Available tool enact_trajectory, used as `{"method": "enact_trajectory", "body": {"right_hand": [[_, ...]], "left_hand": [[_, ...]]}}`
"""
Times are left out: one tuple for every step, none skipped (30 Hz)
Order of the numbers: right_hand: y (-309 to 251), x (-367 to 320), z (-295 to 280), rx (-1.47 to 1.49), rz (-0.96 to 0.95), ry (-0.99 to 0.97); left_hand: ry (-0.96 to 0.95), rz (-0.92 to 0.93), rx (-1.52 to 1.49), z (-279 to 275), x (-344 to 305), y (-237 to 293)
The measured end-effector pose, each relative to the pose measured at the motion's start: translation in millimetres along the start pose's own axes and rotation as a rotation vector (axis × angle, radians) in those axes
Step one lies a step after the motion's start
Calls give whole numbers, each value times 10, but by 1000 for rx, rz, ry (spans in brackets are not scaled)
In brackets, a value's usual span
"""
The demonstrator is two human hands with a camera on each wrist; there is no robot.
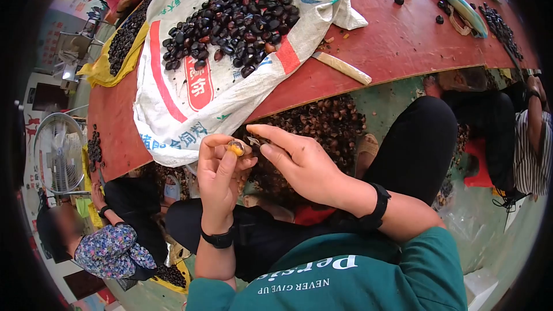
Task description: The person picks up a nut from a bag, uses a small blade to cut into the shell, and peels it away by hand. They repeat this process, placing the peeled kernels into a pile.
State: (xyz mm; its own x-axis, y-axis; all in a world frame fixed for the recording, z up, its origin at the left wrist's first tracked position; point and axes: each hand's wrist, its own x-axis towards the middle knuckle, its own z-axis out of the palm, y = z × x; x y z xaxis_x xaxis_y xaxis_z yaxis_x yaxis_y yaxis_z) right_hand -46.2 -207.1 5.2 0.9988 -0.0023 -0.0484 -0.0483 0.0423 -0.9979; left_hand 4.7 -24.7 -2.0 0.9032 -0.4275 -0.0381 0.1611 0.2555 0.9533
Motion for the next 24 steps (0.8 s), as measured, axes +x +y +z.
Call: {"method": "enact_trajectory", "body": {"right_hand": [[58,25,0,-88,-144,-4],[56,7,-6,-86,-150,-21],[6,-12,-4,-83,-154,-39],[-20,-25,4,-79,-159,-57],[-8,-25,18,-68,-173,-57],[11,-22,33,-56,-188,-56],[21,-20,43,-45,-203,-53],[15,-19,46,-47,-202,-54],[6,-19,48,-49,-201,-56],[0,-18,50,-50,-200,-58],[12,-18,57,-55,-205,-51],[38,-20,67,-59,-211,-44],[59,-21,73,-63,-216,-36],[72,-18,74,-79,-235,-28],[83,-16,71,-96,-253,-19],[87,-14,69,-112,-272,-10],[85,-21,73,-107,-254,-9],[80,-33,80,-101,-237,-8],[76,-37,84,-94,-220,-7],[85,-32,79,-79,-175,3],[101,-23,71,-65,-129,12],[109,-16,65,-50,-84,21],[106,-15,67,-13,-60,21],[98,-9,63,21,-37,21]], "left_hand": [[14,-16,-34,3,1,-5],[28,-34,-69,7,-1,-14],[25,-36,-64,10,-2,-21],[21,-40,-59,10,-2,-25],[16,-44,-52,9,-2,-29],[16,-38,-57,13,-2,-34],[15,-33,-63,22,0,-42],[14,-28,-68,31,2,-49],[19,-9,-64,43,1,-50],[23,9,-59,56,-1,-47],[29,27,-54,60,-4,-44],[33,29,-52,41,-9,-59],[37,30,-51,9,-16,-90],[41,30,-50,-11,-18,-114],[43,36,-51,-13,-15,-129],[45,41,-52,-14,-12,-141],[48,47,-53,-12,-11,-147],[52,50,-42,-7,-11,-145],[56,54,-30,2,-9,-136],[59,58,-18,13,-5,-129],[23,90,53,39,-14,-136],[-14,122,124,78,-31,-150],[-52,153,193,101,-42,-153],[-34,108,127,92,-26,-142]]}}
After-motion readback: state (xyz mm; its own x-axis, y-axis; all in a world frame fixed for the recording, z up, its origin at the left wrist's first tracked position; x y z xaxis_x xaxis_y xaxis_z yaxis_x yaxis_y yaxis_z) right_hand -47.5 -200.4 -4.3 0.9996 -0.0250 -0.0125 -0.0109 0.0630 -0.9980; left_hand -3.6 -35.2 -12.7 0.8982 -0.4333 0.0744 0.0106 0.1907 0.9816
